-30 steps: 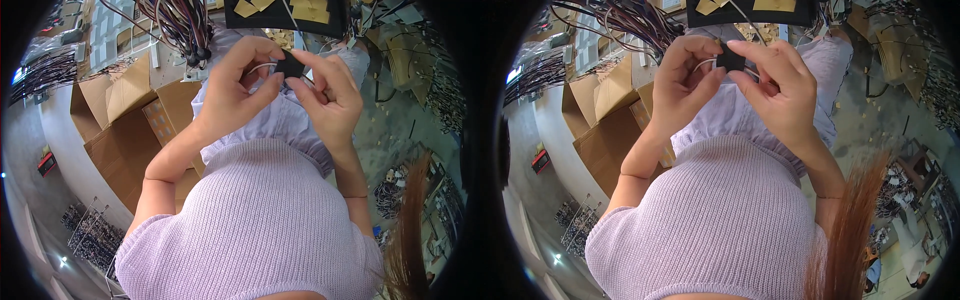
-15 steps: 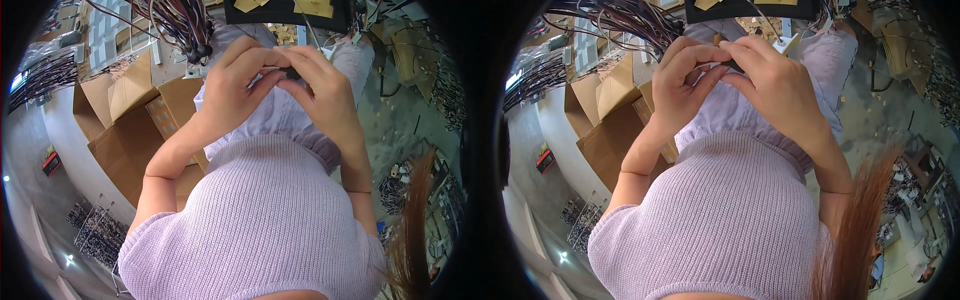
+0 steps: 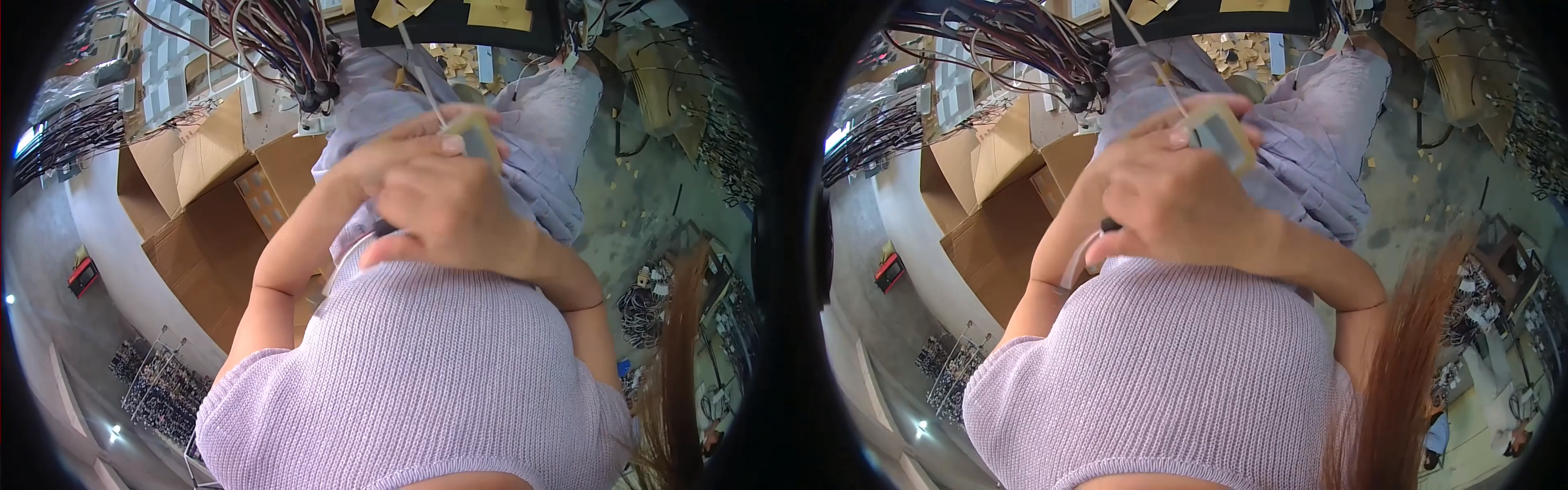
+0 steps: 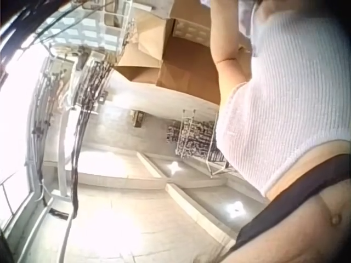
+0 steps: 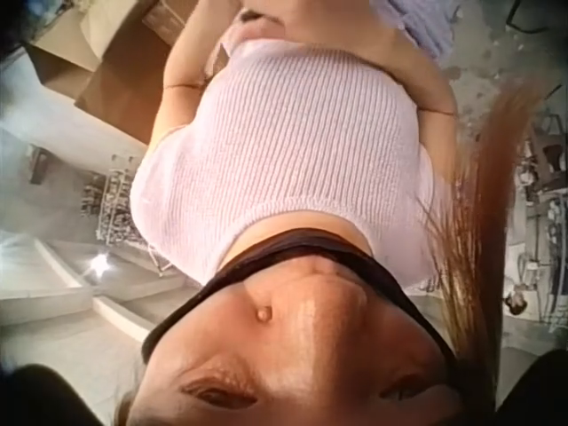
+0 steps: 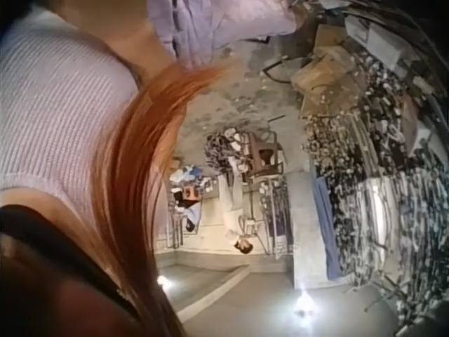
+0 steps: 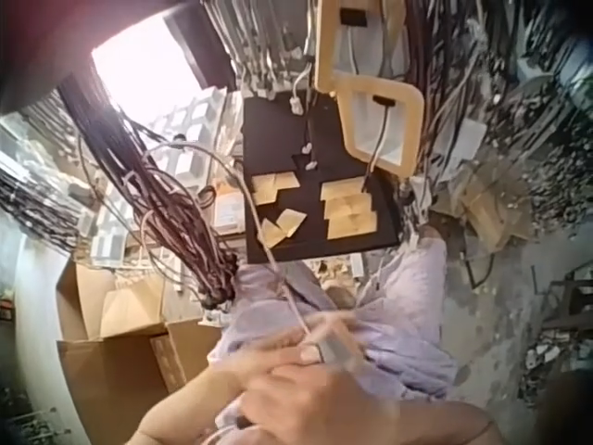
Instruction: The recorder is assembling electrical wires into plastic connectors and organizing wiring harnesses.
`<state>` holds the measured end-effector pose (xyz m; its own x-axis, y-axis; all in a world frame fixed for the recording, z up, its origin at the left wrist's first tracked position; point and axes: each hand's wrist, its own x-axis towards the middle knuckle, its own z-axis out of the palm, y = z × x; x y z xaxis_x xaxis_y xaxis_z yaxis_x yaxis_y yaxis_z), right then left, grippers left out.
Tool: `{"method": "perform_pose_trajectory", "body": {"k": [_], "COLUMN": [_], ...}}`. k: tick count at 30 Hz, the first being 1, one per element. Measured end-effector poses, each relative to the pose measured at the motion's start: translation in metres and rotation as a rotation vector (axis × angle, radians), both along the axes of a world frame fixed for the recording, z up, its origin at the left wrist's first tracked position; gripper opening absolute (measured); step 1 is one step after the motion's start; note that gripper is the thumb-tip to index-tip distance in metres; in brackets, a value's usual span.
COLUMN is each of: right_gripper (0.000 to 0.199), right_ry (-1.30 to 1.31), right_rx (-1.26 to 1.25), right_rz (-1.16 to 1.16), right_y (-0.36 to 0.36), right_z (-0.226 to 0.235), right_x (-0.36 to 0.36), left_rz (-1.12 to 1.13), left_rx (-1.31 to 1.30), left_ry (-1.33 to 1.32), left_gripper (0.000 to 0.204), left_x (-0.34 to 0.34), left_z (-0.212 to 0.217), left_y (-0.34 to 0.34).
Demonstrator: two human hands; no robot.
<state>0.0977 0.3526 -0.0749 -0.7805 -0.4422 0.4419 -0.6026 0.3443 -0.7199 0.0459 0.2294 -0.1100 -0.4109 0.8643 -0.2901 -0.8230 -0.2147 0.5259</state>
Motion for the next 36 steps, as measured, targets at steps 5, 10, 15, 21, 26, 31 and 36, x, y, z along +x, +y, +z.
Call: {"method": "perform_pose_trajectory", "body": {"k": [5,10,15,21,26,31,36], "right_gripper": [0.054,0.029,0.028,0.037,0.020,0.013,0.009], "right_ry": [0.149,-0.807,-0.533,-0.890,-0.799,-0.481,-0.465], "right_rx": [-0.143,-0.281,-0.662,-1.167,-0.508,-0.278,-0.424], "right_rz": [-0.183,-0.158,-0.446,-0.119,0.104,-0.075,-0.170], "right_y": [0.020,0.045,0.067,0.110,0.064,0.049,0.039], "right_z": [0.000,-0.018,0.001,-0.014,0.012,0.014,0.010], "right_x": [-0.009,-0.036,-0.059,-0.042,0.000,0.022,0.031], "left_rz": [0.205,-0.261,-0.271,-0.269,-0.276,-0.260,-0.172], "left_rx": [-0.124,-0.377,-0.438,-0.266,-0.179,-0.212,-0.257], "left_ry": [0.309,0.438,0.667,0.560,0.392,0.225,0.224], "left_gripper": [0.030,0.025,0.021,0.022,0.031,0.040,0.039], "left_x": [0.010,-0.012,0.003,0.007,0.028,0.041,0.048], "left_z": [0.015,0.032,0.025,0.055,0.055,0.052,0.060], "left_y": [-0.016,-0.016,-0.026,-0.031,-0.027,-0.030,-0.028]}}
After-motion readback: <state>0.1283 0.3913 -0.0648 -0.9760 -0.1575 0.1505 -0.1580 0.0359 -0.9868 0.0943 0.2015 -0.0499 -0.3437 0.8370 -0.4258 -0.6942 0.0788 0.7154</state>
